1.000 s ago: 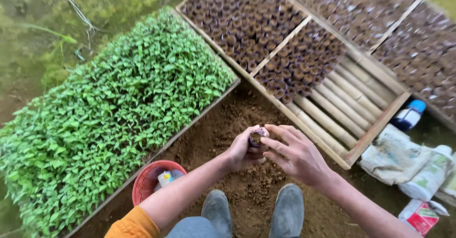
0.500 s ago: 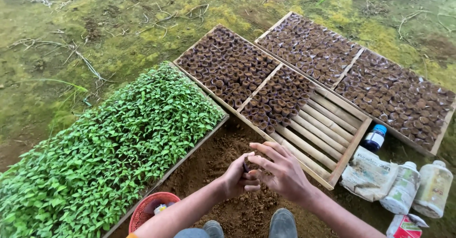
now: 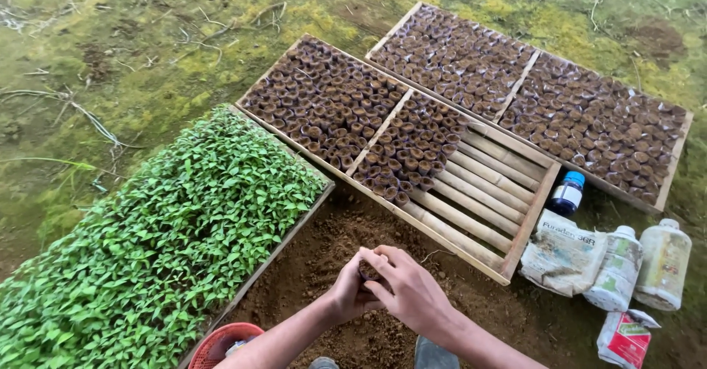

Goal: The person fills small plastic seedling bags with soil from a pile on the ground. They then open a small packet, pour seeds into their hand, and place a seed into each soil-filled bag before arranging the bags on a wooden rack.

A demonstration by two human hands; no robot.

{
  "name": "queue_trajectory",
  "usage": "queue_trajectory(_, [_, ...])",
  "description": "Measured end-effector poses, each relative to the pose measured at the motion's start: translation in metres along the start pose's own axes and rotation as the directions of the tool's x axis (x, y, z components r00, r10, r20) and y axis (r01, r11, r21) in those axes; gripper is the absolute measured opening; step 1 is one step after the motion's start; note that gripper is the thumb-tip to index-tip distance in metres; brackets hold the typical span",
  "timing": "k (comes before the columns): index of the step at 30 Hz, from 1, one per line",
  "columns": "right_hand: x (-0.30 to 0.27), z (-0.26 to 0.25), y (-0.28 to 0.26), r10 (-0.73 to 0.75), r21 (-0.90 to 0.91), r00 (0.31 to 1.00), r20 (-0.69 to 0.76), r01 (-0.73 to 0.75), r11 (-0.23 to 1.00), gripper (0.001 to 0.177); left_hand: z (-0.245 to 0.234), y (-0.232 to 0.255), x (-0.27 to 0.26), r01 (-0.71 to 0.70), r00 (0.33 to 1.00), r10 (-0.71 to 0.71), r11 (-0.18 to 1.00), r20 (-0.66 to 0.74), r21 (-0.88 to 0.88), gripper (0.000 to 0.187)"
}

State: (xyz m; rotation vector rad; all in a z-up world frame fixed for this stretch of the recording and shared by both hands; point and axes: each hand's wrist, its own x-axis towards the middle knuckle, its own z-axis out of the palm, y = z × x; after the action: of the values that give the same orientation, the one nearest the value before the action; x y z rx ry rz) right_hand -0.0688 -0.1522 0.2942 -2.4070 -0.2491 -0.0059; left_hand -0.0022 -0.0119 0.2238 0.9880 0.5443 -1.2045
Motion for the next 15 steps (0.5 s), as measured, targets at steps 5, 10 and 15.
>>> queue_trajectory(5, [0.009, 0.037, 0.024, 0.239, -0.054, 0.957, 0.167, -0.233, 0.971, 0.058, -0.009, -0.012, 0.034, -0.041, 0.999, 0.040, 0.998, 0.029, 0.053, 0.055])
queue_trajectory(10, [0.013, 0.049, 0.038, 0.351, 0.002, 0.899, 0.263, -0.364, 0.931, 0.038, -0.033, -0.028, 0.081, 0.044, 0.999, -0.044, 0.999, 0.004, 0.007, 0.065])
queue_trajectory(15, [0.028, 0.028, 0.046, 0.447, -0.019, 0.708, 0.546, -0.523, 0.852, 0.040, -0.037, -0.013, 0.087, 0.189, 0.965, -0.219, 0.963, 0.147, 0.194, 0.073])
